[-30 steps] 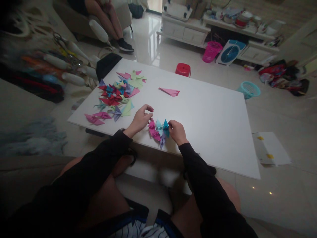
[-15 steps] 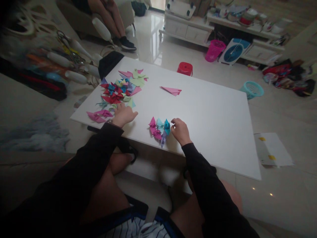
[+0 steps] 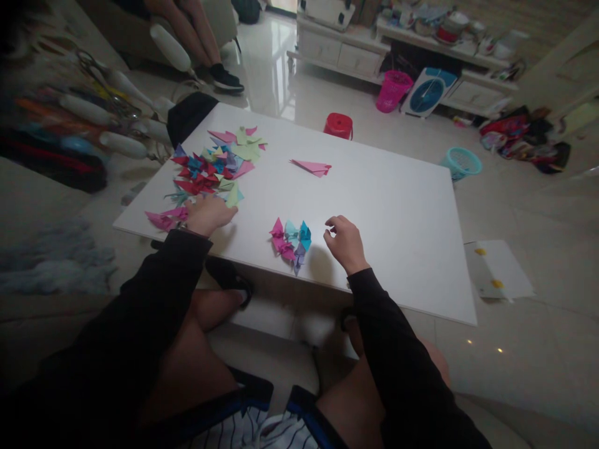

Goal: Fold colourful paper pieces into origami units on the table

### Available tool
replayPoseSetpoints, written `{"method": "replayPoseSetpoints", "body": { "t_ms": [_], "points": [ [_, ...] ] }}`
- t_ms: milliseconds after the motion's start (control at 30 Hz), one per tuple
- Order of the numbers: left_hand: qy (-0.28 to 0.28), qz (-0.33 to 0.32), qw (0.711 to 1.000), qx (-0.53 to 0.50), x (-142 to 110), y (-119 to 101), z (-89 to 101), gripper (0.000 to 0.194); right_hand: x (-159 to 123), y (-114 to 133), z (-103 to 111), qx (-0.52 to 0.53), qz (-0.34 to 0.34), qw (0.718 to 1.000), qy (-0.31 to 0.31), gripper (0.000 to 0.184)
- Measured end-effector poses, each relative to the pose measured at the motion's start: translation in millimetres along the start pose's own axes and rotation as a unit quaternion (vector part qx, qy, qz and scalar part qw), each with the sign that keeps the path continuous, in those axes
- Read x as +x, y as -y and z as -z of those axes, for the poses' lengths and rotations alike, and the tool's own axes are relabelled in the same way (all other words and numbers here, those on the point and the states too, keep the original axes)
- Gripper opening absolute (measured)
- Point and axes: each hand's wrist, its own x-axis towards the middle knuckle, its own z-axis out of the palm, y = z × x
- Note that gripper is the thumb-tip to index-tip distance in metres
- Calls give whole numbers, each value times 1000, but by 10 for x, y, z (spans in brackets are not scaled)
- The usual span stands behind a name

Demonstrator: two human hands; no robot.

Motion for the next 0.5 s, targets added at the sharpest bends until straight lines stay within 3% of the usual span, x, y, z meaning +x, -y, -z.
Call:
{"method": "replayPoseSetpoints", "body": {
  "t_ms": [100,167,300,500],
  "points": [
    [-48,-90,995,-22,-106,-274,50,21,-16,-16,58,6,5,1000,-12,11],
    [-40,-157,984,-68,-154,-454,40,3,-20,-14,85,11,10,1000,-23,10],
    [15,-272,948,-166,-259,-729,-61,16,-12,35,108,26,25,998,-41,10],
    [76,-359,903,-223,-549,-921,-163,16,-5,141,96,29,45,998,-45,12]
  ]
}}
